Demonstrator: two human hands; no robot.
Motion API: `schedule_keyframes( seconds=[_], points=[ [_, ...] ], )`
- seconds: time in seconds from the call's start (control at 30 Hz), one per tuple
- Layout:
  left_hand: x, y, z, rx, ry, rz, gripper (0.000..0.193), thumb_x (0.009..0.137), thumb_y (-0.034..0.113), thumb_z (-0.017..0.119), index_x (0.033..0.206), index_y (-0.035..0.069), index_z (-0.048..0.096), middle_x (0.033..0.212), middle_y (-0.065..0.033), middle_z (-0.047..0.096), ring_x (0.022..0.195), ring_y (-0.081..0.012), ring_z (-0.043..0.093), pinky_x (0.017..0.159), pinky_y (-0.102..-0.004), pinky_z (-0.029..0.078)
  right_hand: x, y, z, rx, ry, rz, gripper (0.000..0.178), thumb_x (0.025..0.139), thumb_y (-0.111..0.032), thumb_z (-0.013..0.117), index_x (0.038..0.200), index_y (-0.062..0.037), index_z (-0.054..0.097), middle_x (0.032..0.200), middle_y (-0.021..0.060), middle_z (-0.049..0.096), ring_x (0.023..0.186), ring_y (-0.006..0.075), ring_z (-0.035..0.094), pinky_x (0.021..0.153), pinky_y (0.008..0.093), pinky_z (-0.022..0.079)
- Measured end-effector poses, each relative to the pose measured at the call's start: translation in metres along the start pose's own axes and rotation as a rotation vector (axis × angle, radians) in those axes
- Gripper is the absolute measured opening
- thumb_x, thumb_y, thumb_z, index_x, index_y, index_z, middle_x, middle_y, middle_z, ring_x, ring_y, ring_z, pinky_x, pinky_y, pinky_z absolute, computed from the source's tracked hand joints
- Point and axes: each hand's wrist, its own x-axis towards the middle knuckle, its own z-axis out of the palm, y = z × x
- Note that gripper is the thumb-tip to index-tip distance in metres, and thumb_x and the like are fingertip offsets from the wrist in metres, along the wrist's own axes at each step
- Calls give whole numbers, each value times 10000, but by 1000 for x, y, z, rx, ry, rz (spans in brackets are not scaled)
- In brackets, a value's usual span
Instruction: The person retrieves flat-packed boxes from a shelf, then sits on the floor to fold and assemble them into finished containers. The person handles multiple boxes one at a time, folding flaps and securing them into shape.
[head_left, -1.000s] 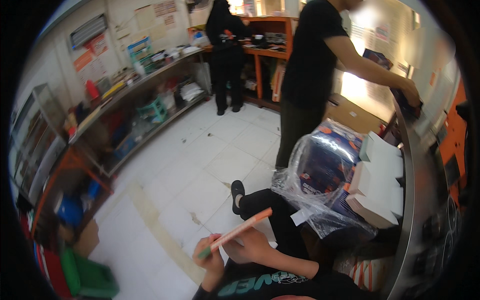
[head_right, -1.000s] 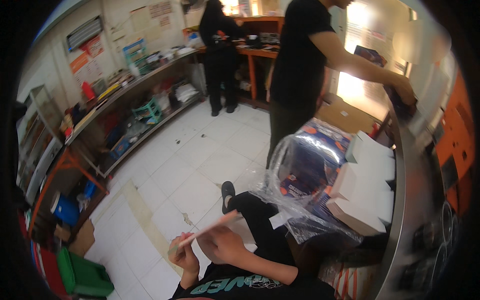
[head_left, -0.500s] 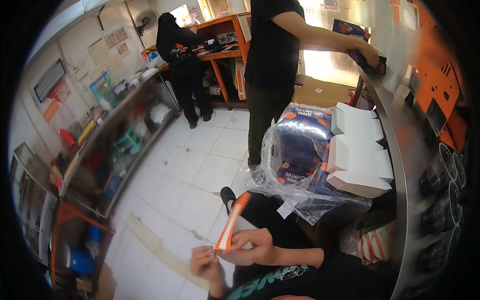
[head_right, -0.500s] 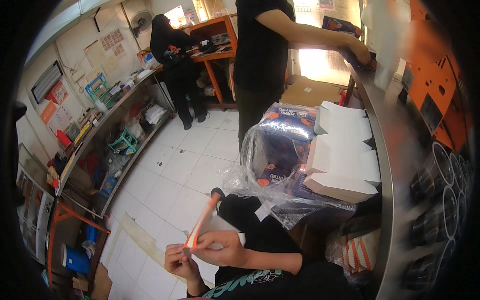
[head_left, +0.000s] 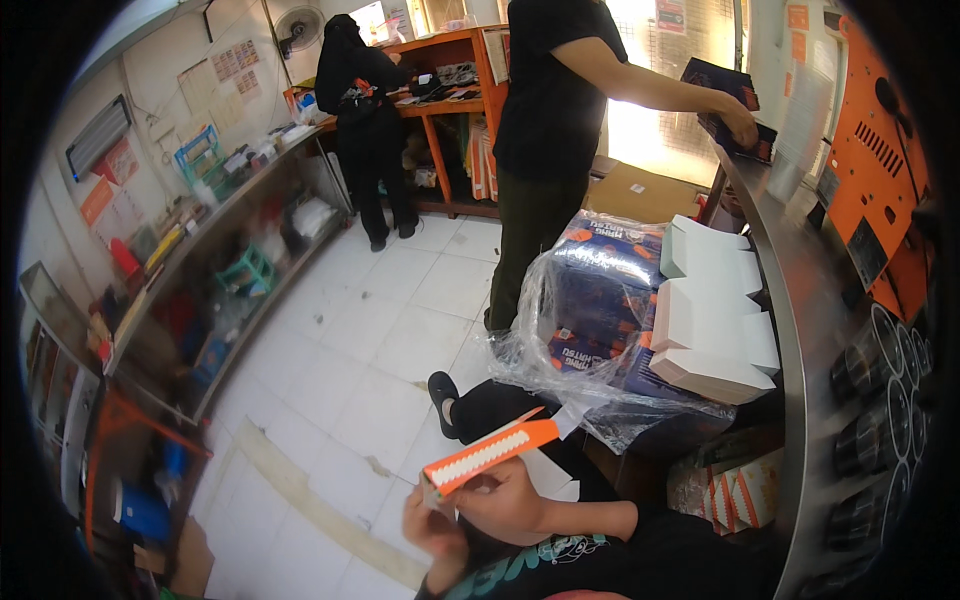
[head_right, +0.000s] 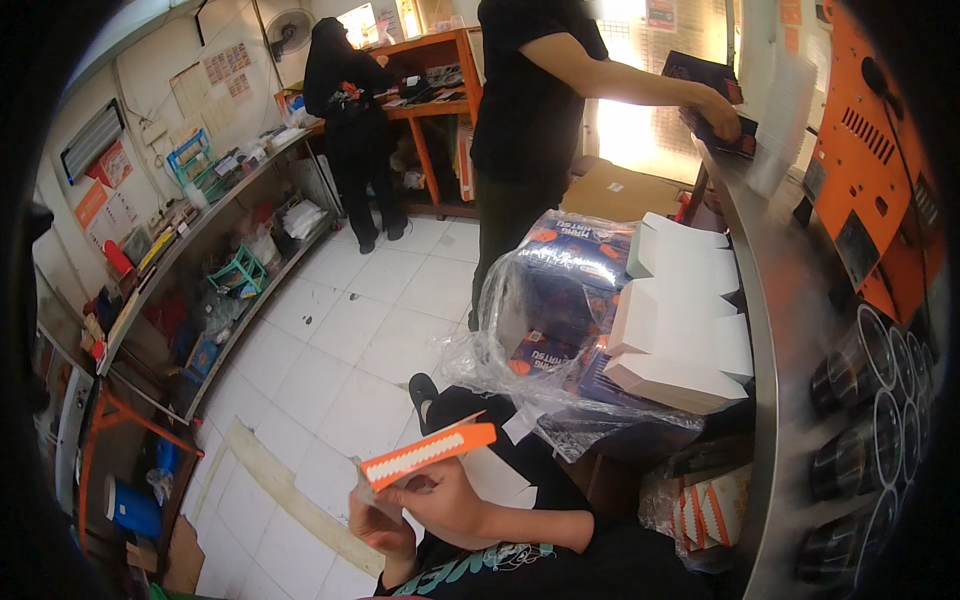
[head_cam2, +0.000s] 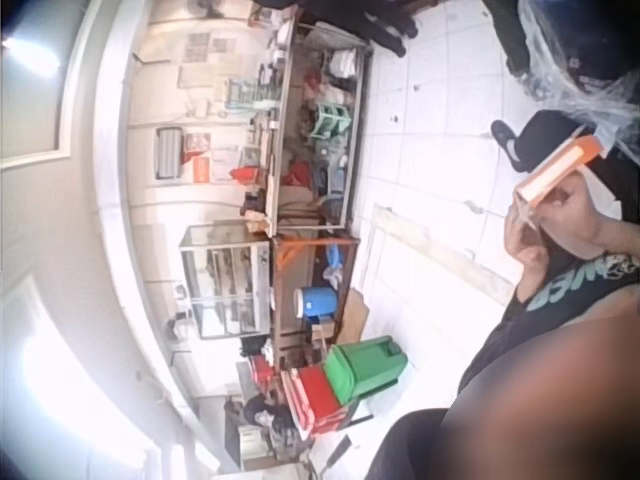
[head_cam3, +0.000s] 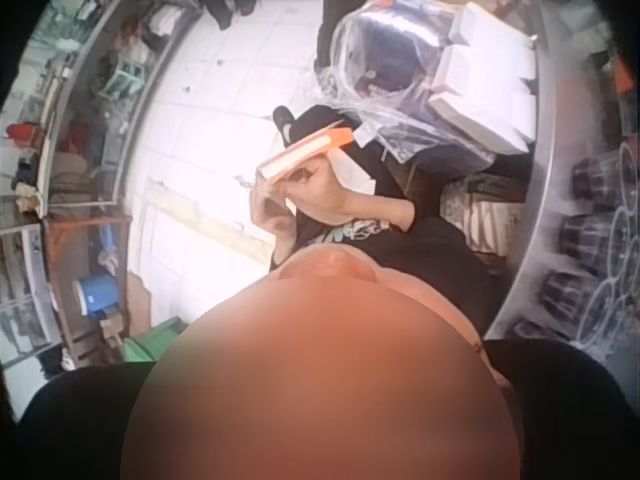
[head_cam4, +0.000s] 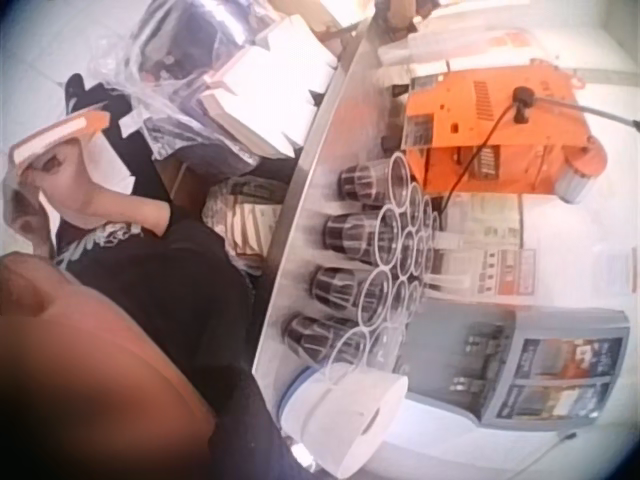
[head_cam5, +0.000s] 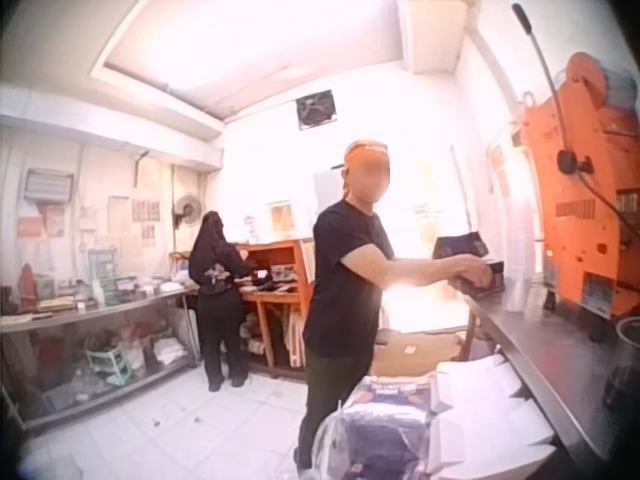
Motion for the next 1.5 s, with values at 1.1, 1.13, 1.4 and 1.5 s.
schedule_keyframes(
  seconds=[1.1, 1.13, 1.4, 1.5],
  points=[
    [29, -9, -27, -597, 287, -683, 531, 956, 466, 460, 1267, 36, 447, 1136, -84, 538, 995, -189, 546, 835, -301, 433, 24, 0, -8, -857, -152, -432, 155, 754, -66, 741, 902, -112, 730, 919, -11, 707, 768, 175, 650, 656, 260, 515],
    [26, -5, -22, -867, 345, -779, 626, 955, 525, 426, 1351, 40, 423, 1194, -97, 552, 1036, -206, 566, 852, -317, 449, 24, 1, -8, -896, -172, -436, 164, 746, -80, 747, 903, -125, 731, 911, -24, 708, 765, 169, 645, 646, 259, 511],
    [24, -10, -30, -96, 137, -330, 248, 899, 93, 616, 1114, -2, 537, 1032, -125, 637, 921, -179, 628, 868, -309, 505, 28, -2, -20, -744, -116, -444, 217, 701, -83, 778, 911, -92, 722, 892, 15, 711, 786, 175, 661, 685, 274, 519],
    [19, -26, -31, 229, 173, 52, 152, 878, -24, 614, 1011, 14, 550, 958, -125, 644, 889, -229, 628, 847, -342, 500, 24, -4, -15, -648, -117, -437, 220, 696, -74, 778, 909, -84, 723, 902, 50, 710, 805, 190, 668, 698, 270, 518]
  ],
)
